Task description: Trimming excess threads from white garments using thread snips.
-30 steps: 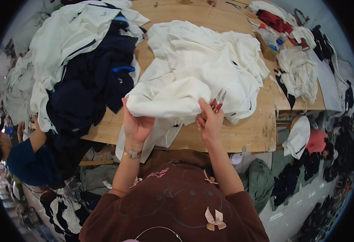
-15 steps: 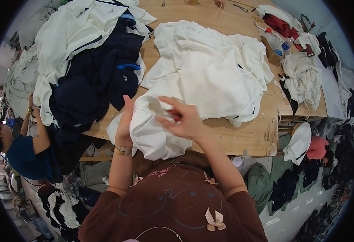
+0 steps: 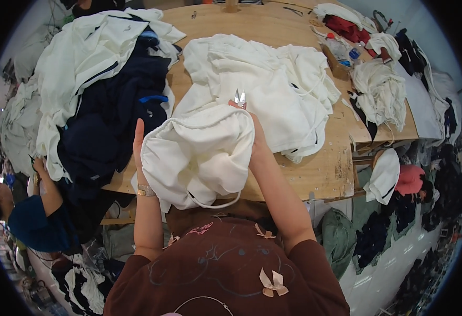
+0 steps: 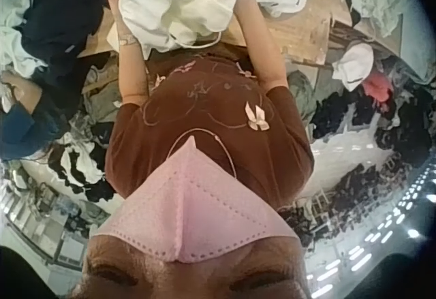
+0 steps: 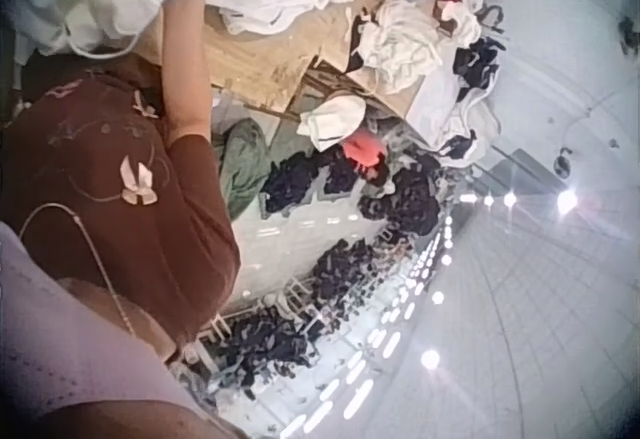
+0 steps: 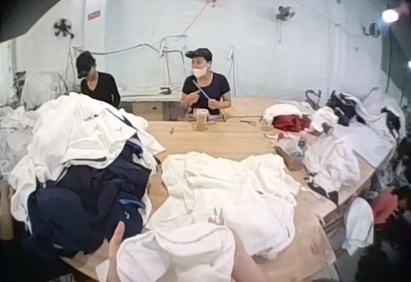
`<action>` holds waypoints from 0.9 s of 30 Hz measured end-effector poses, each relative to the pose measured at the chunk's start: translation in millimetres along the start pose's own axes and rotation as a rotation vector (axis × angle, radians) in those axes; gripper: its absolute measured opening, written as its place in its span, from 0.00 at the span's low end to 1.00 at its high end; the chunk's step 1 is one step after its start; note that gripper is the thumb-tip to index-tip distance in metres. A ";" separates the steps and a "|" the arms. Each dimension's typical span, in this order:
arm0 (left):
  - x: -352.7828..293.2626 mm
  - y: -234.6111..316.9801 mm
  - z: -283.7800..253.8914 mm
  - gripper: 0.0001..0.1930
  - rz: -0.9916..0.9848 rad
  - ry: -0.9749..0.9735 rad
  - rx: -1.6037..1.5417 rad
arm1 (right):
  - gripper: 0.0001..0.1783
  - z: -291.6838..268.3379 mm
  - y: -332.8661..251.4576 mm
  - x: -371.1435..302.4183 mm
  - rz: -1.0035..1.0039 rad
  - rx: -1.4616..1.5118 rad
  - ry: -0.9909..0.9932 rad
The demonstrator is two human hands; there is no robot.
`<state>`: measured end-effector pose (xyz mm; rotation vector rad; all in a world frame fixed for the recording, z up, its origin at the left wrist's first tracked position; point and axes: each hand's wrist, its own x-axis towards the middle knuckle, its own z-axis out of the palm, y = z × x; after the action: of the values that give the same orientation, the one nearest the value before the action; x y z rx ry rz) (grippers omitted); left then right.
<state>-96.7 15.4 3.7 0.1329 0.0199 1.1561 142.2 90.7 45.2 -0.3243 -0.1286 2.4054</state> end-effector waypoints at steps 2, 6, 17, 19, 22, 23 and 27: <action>7.8 -10.1 7.7 0.37 0.008 0.089 0.015 | 0.10 -13.7 -0.3 1.9 -0.073 0.074 0.009; 11.8 -16.1 16.8 0.35 0.006 0.184 0.050 | 0.10 -35.2 -3.7 8.5 -0.104 0.143 0.095; 10.6 -18.8 10.3 0.31 0.004 0.226 0.036 | 0.14 -40.2 -4.6 7.7 -0.118 0.103 0.032; 13.1 -19.4 9.4 0.31 -0.017 0.234 0.044 | 0.15 -41.9 -6.7 7.2 -0.084 0.134 0.013; 15.4 -19.4 4.3 0.30 -0.013 0.229 0.032 | 0.15 -48.2 -8.3 8.5 -0.097 0.118 0.030; 16.6 -19.7 2.7 0.30 -0.015 0.228 0.021 | 0.15 -49.3 -7.8 9.3 -0.102 0.118 0.033; 14.7 -21.5 0.1 0.27 -0.001 0.232 0.094 | 0.16 -51.6 -2.2 13.4 -0.148 0.068 0.061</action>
<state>-71.2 20.4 2.2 0.0809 0.2801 1.1647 147.6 101.4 -6.8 -0.3440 -0.0420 2.2458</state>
